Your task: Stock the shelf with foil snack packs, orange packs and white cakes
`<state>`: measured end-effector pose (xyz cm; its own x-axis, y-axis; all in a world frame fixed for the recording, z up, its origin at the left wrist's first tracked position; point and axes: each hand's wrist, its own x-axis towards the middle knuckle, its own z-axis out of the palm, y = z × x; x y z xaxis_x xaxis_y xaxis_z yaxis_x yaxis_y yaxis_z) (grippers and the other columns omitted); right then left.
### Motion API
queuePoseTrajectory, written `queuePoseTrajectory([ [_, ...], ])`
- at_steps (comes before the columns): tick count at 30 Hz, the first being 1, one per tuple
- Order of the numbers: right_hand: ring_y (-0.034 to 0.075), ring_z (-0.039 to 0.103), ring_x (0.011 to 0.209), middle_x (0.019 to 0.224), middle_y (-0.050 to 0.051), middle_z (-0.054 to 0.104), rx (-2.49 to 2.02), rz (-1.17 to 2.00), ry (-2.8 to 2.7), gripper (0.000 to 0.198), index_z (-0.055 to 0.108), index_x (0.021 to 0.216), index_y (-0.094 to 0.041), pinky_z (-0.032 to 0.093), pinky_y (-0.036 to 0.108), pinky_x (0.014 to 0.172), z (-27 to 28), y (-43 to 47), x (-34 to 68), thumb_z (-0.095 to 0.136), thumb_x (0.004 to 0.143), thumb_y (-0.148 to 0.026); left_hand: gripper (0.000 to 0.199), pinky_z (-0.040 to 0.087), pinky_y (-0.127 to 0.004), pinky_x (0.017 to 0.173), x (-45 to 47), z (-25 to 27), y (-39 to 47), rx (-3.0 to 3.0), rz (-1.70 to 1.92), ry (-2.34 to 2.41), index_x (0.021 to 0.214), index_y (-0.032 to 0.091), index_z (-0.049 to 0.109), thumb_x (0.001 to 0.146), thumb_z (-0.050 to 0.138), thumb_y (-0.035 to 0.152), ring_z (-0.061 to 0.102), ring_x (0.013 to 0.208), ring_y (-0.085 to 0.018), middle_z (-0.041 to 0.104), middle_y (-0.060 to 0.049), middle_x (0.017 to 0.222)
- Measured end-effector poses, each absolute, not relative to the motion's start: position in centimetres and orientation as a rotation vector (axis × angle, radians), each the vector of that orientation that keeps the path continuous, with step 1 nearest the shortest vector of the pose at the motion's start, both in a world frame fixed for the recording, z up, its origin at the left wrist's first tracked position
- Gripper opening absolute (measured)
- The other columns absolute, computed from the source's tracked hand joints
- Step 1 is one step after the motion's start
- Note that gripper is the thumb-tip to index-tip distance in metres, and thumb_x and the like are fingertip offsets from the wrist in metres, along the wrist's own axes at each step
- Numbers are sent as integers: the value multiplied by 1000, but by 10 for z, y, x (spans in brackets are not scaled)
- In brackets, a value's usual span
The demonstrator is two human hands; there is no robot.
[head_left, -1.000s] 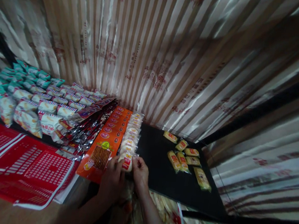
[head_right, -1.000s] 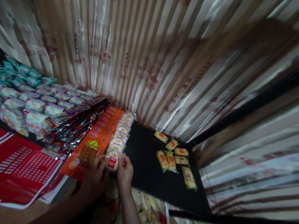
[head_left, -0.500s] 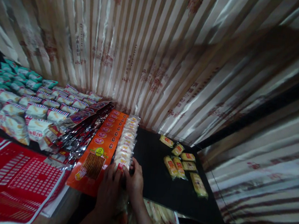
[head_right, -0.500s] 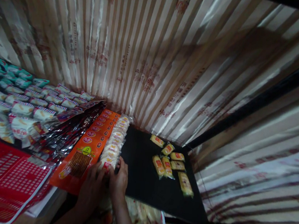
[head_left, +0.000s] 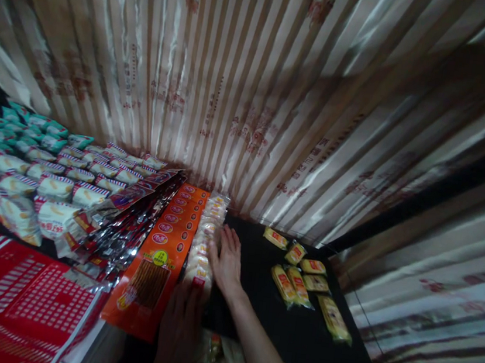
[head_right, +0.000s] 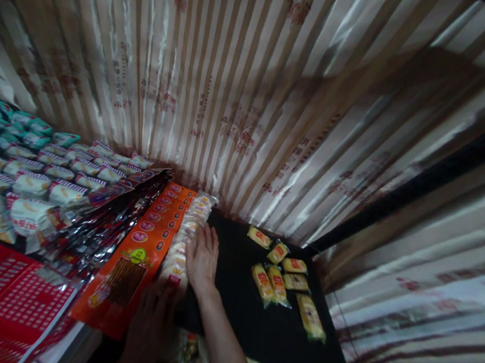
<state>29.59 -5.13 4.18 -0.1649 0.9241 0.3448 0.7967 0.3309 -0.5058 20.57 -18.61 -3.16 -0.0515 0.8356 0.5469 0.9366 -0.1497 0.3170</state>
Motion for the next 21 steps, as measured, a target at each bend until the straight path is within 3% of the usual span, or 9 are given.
queuePoseTrajectory([
  [4, 25, -1, 141, 152, 6, 20, -1730, 475, -2260, 59, 34, 140, -17, 12, 45, 111, 60, 6, 278, 26, 91, -50, 32, 49, -40, 86, 211, -31, -182, -1926, -996, -1884, 115, 14, 54, 86, 42, 12, 52, 109, -26, 59, -12, 115],
  [7, 27, -8, 140, 155, 3, 5, -1889, 576, -2354, 64, 22, 144, -24, 8, 46, 110, 67, 32, 267, 24, 89, -57, 27, 50, -36, 81, 213, -33, -178, -1822, -1007, -1876, 106, 13, 57, 85, 41, 9, 55, 101, -23, 61, -10, 107],
  [11, 30, -1, 140, 155, 1, 9, -2003, 589, -2376, 62, 21, 144, -29, 8, 47, 109, 66, 43, 261, 22, 88, -58, 26, 50, -35, 79, 215, -33, -173, -1791, -1077, -1871, 104, 13, 57, 87, 38, 10, 57, 97, -22, 62, -10, 103],
  [21, 26, 20, 137, 149, 1, 29, -1914, 344, -2409, 51, 36, 137, -33, 18, 46, 106, 52, 44, 265, 27, 90, -51, 25, 52, -34, 79, 211, -24, -164, -1835, -1053, -1940, 102, 14, 58, 86, 40, 10, 56, 98, -22, 61, -9, 106],
])
